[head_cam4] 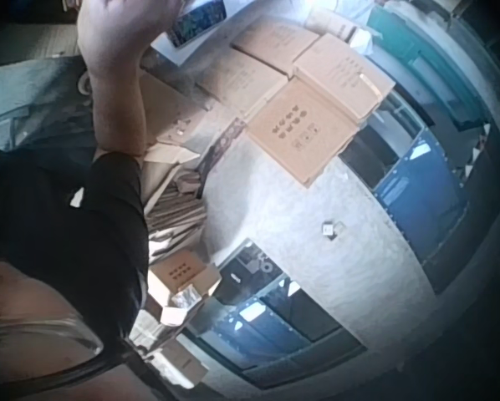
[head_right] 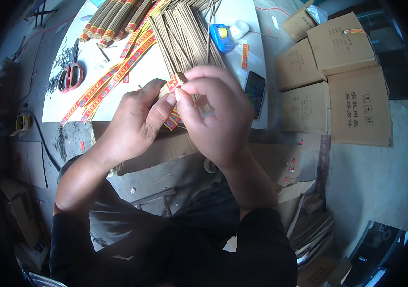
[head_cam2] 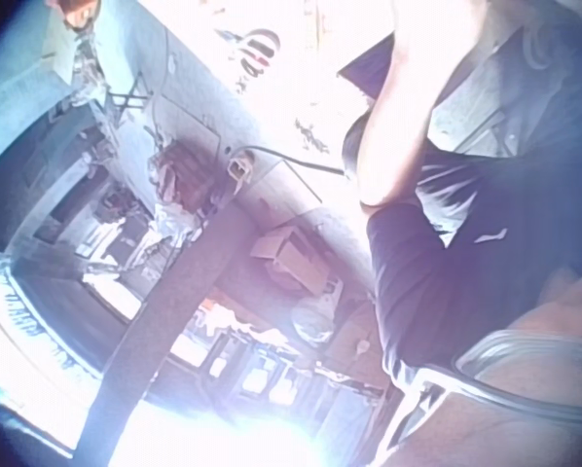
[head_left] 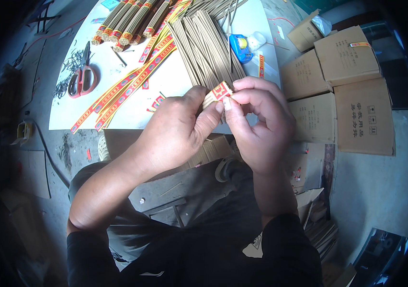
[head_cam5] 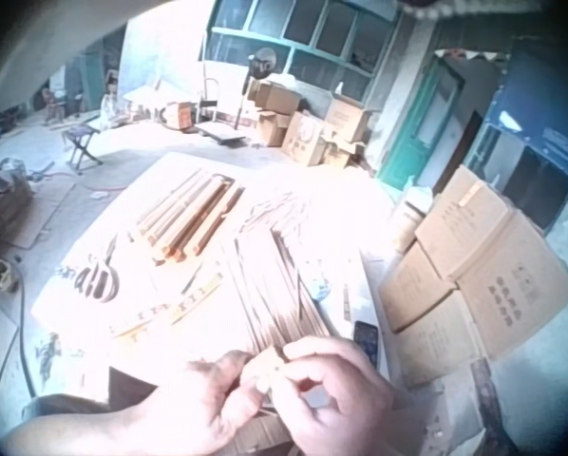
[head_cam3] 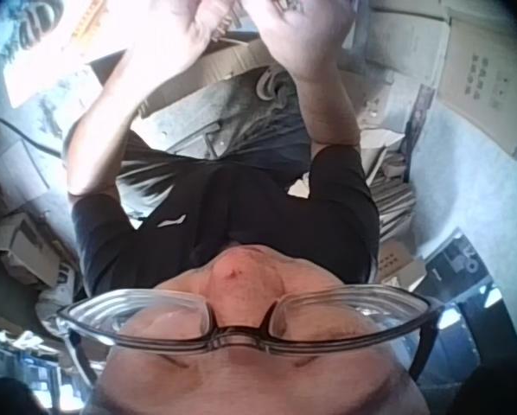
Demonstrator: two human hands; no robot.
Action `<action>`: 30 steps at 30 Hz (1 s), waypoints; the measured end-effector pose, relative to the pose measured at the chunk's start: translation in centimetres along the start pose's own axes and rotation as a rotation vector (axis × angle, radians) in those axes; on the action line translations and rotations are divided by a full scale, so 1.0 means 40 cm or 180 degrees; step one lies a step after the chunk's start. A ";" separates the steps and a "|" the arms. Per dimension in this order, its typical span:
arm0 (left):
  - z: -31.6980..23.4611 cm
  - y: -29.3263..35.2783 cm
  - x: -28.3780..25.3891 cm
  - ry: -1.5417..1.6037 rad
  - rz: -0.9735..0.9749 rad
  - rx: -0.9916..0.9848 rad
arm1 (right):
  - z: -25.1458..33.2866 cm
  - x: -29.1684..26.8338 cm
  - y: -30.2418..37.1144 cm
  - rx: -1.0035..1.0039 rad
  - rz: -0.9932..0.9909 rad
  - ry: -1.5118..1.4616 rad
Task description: The person gathers loose incense sticks into small bundles, wraps each bundle with a printed paper label, and secures it with a rubber band. The person repeats this process multiple times, placing finished bundles on the table.
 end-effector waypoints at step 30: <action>0.019 0.017 0.003 0.0215 0.0113 -0.0497 | -0.094 0.064 0.033 0.1305 0.0079 -0.1395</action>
Point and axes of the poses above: each hand's wrist, its own y-axis away from the middle knuckle, its own x-axis out of the palm, z = x × y, the point moved 7 cm from there along -y, towards the middle knuckle, and after that the axes turned 8 degrees about -z, right-handed, at the moved point
